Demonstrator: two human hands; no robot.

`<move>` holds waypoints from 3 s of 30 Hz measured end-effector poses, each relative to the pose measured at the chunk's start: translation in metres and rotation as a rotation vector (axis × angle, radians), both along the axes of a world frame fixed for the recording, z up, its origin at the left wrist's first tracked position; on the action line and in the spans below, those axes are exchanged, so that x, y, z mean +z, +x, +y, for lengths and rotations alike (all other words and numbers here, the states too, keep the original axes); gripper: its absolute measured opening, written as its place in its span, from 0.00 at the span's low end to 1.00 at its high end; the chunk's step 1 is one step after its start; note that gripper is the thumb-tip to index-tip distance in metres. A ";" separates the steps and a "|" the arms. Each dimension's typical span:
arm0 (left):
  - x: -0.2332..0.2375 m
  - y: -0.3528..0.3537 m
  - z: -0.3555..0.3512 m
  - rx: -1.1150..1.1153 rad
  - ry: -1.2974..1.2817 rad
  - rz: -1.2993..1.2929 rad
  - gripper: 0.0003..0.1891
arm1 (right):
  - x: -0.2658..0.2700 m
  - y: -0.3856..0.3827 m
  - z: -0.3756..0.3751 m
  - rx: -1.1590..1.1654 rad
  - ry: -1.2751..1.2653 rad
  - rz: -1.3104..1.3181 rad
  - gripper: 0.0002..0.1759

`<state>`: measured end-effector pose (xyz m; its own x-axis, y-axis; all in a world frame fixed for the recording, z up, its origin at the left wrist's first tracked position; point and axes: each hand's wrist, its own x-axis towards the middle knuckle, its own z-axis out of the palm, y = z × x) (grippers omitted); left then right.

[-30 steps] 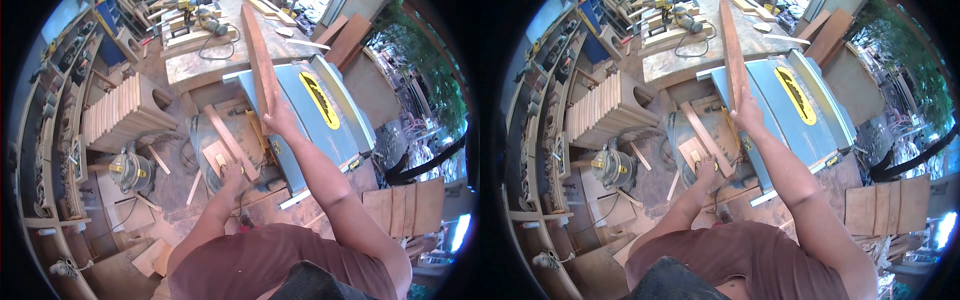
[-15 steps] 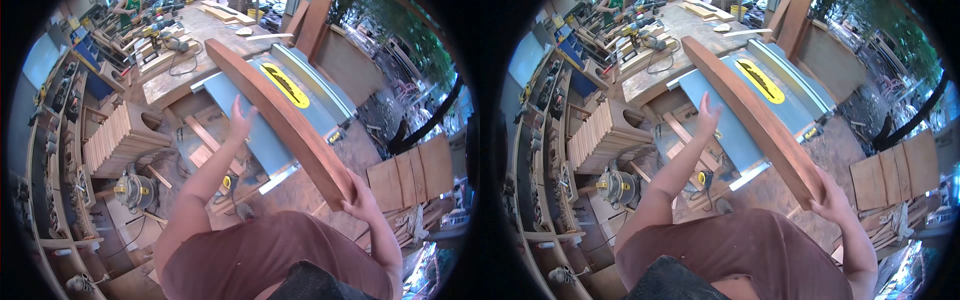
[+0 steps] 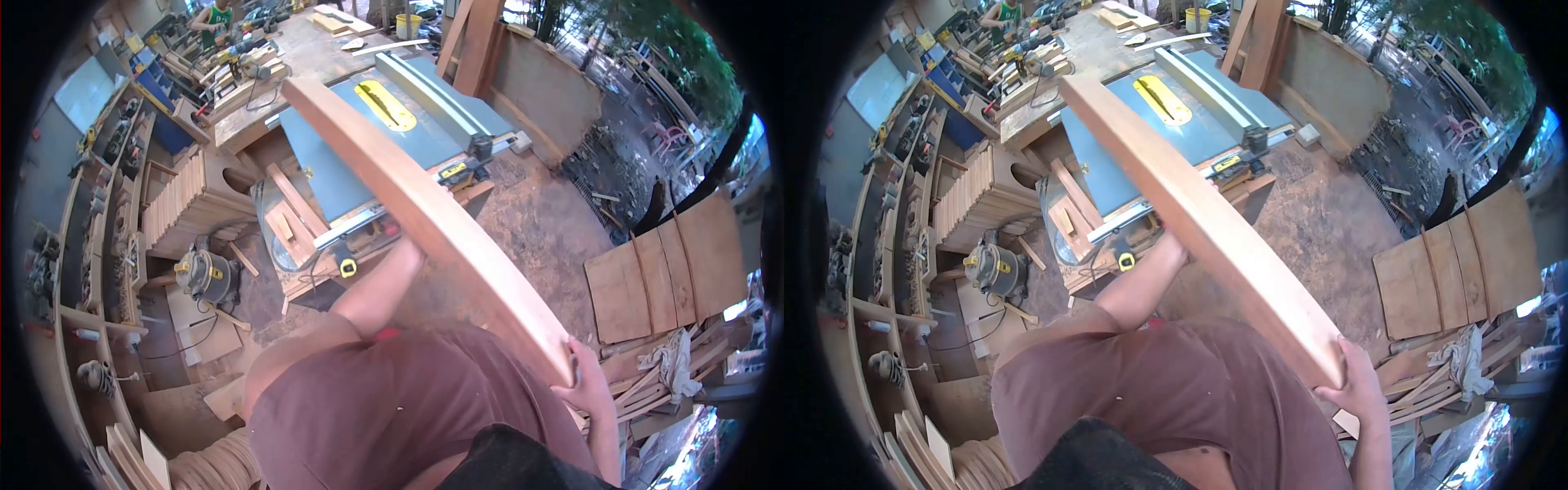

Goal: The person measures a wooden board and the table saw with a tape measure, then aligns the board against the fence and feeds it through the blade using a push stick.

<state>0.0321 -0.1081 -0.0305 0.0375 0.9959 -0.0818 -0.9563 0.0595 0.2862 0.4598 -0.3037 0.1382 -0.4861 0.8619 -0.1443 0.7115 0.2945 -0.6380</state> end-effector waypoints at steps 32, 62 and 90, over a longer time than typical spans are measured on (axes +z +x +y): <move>0.197 0.185 -0.037 -0.420 0.562 1.599 0.38 | 0.123 0.133 0.092 -0.041 0.336 1.525 0.63; 0.049 -0.050 0.110 -0.739 0.929 2.282 0.31 | -0.203 -0.207 0.033 -1.046 -0.450 1.950 0.43; -0.008 -0.254 0.095 0.026 -0.358 2.580 0.35 | -0.684 -0.075 0.125 0.241 -0.653 -0.013 0.24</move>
<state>-0.2219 -0.0132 -0.0388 -0.3296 0.9441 -0.0005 0.9170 0.3203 0.2377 0.3845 -0.1790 -0.5457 -0.6476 0.4654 -0.6033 0.6832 0.0039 -0.7302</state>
